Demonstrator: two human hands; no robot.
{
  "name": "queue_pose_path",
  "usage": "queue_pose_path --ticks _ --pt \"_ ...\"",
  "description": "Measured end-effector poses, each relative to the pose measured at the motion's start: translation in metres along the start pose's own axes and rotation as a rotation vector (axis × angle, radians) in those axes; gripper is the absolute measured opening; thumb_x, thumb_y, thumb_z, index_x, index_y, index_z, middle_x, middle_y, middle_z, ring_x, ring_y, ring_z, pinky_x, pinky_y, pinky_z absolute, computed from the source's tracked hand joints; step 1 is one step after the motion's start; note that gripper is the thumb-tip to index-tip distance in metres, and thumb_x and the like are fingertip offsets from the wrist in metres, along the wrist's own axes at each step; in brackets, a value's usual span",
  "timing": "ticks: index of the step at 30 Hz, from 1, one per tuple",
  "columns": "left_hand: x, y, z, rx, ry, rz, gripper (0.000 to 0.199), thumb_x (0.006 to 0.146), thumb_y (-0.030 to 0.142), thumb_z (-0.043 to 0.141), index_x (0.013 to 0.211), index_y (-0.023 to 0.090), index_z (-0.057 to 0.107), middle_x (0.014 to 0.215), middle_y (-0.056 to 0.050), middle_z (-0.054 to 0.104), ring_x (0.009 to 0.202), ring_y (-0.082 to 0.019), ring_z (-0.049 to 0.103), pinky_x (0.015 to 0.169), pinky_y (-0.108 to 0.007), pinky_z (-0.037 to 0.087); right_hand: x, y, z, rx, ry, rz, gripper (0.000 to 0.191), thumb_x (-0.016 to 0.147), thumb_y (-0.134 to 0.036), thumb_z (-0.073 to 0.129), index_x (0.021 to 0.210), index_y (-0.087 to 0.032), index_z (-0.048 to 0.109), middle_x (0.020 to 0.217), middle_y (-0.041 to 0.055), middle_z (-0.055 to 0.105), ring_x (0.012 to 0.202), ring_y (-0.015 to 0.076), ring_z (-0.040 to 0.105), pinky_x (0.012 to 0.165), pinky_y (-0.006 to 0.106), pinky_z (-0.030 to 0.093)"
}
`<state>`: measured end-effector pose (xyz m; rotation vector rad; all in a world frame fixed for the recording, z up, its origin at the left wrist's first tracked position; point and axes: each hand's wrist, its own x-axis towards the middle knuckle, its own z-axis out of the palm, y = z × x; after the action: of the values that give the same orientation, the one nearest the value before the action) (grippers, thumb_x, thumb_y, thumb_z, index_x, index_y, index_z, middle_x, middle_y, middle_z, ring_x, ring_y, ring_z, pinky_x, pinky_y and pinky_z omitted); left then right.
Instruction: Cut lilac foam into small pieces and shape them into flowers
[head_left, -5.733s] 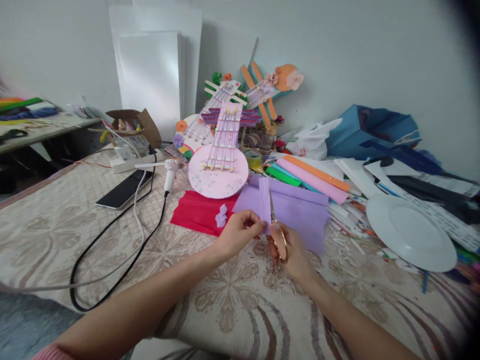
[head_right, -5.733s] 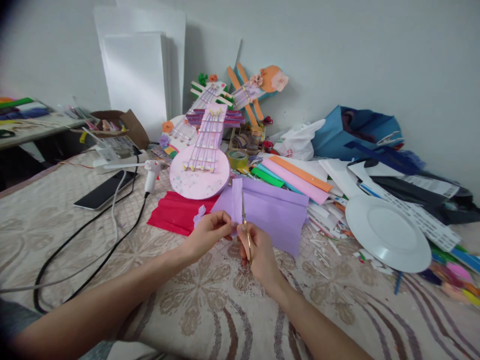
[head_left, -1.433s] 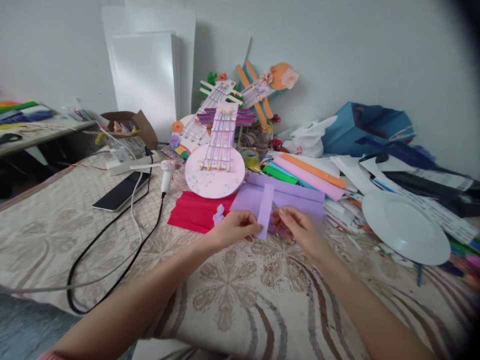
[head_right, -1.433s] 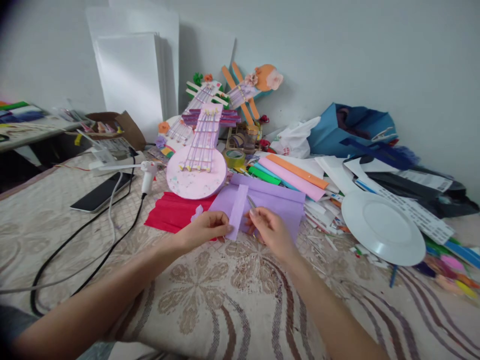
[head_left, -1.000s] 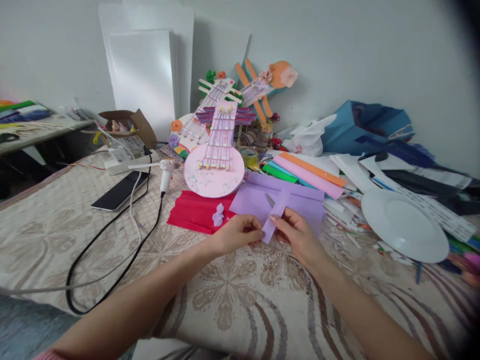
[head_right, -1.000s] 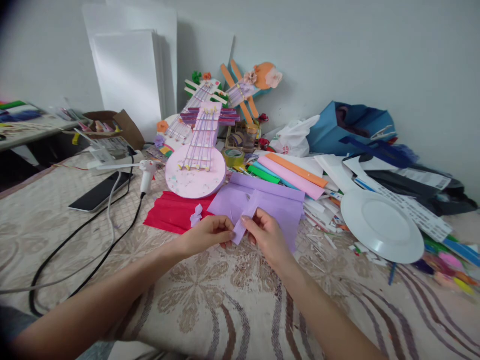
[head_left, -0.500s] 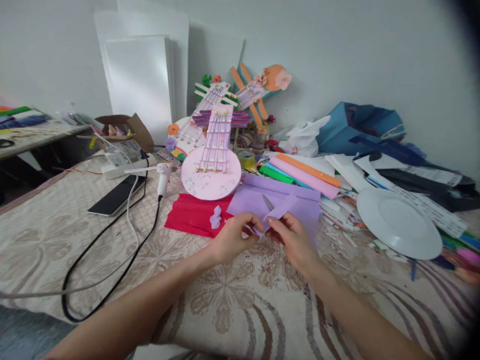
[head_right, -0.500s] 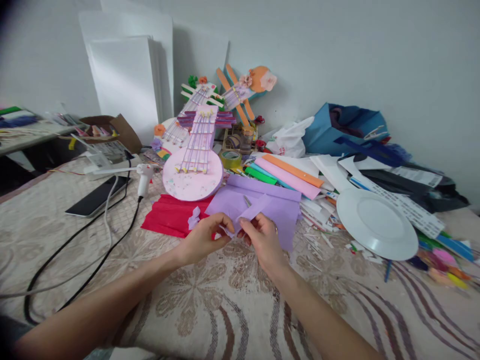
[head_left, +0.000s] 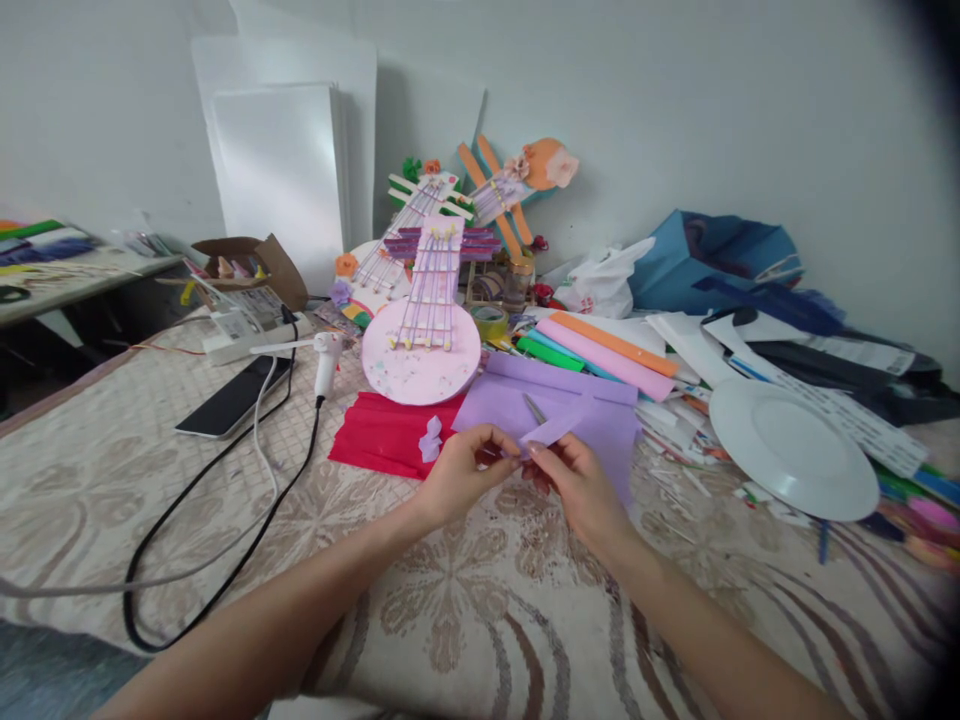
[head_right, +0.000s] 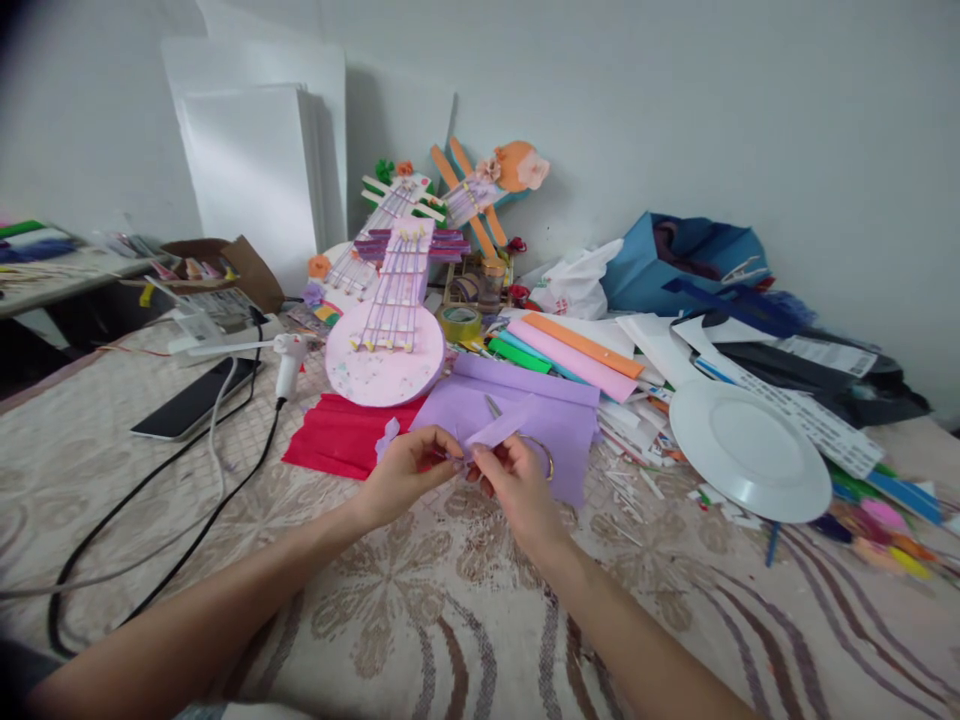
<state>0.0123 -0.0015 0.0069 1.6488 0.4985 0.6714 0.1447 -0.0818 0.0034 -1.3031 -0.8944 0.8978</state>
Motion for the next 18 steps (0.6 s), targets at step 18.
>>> queue_pose_path --ticks 18 --pt "0.0018 -0.0083 -0.001 -0.034 0.083 0.018 0.023 0.074 0.025 0.062 0.09 0.014 0.051 0.081 -0.005 0.059 0.075 -0.013 0.057 0.069 -0.027 0.046 -0.0026 0.006 0.0013 -0.025 -0.032 0.017 0.018 0.078 -0.036 0.06 0.079 -0.018 0.059 0.063 -0.0006 0.058 0.055 0.0122 0.052 0.046 0.022 0.036"
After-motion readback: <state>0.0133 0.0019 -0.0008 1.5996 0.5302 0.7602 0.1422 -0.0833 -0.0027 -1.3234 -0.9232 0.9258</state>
